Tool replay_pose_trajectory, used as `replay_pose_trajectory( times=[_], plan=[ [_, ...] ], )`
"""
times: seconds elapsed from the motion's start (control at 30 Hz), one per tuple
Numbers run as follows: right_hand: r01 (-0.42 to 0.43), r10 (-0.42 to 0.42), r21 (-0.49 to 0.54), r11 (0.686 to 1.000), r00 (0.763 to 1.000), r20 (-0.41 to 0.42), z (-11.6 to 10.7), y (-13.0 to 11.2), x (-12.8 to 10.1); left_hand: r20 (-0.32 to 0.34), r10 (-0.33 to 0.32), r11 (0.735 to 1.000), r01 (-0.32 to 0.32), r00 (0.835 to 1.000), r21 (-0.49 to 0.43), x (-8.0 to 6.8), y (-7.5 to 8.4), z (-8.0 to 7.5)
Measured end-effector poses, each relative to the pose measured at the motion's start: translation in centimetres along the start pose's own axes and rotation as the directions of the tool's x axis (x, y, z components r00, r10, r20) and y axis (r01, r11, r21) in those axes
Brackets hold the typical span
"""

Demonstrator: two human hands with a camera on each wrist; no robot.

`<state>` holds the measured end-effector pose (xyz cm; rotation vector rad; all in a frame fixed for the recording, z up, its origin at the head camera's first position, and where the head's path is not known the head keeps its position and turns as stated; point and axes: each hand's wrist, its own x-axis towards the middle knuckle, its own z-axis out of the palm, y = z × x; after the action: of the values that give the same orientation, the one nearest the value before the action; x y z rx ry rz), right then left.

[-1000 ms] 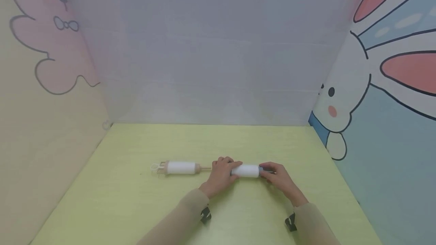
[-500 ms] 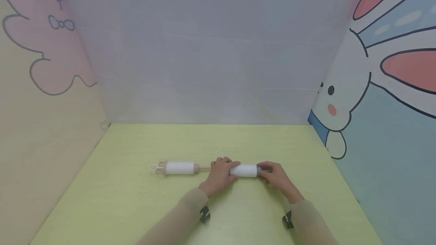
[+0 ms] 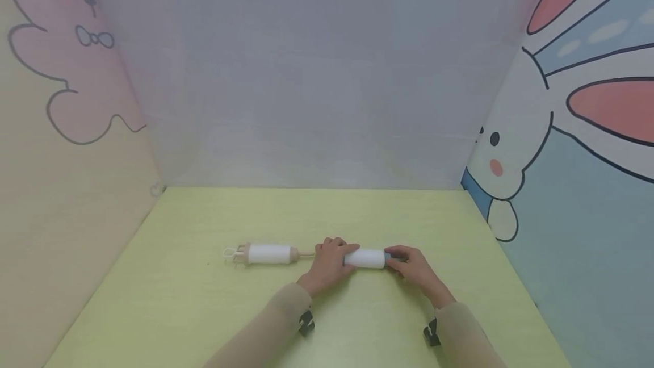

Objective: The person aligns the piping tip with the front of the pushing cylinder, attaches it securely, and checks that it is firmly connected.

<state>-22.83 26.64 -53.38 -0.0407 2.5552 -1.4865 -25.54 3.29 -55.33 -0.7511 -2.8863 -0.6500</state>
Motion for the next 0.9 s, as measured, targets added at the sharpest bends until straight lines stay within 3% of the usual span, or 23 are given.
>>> replay_pose_trajectory(
  times=[0.5, 0.77, 0.9],
  plan=[
    [0.044, -0.044, 0.009, 0.999, 0.998, 0.038, 0.04, -0.55, -0.01, 0.006, -0.033, 0.999, 0.033, 0.999, 0.003, 0.09, -0.44, -0.28],
    [0.035, -0.035, -0.002, 0.999, 0.996, 0.076, -0.42, -0.73, 0.17, -0.023, -0.032, 0.999, 0.033, 0.999, 0.019, 0.23, -0.58, -0.48],
    [0.058, -0.051, -0.105, 0.993, 0.996, 0.069, -0.75, -0.66, -0.07, -0.035, -0.027, 0.999, 0.027, 0.999, 0.016, -0.03, -0.77, -0.68]
  ],
)
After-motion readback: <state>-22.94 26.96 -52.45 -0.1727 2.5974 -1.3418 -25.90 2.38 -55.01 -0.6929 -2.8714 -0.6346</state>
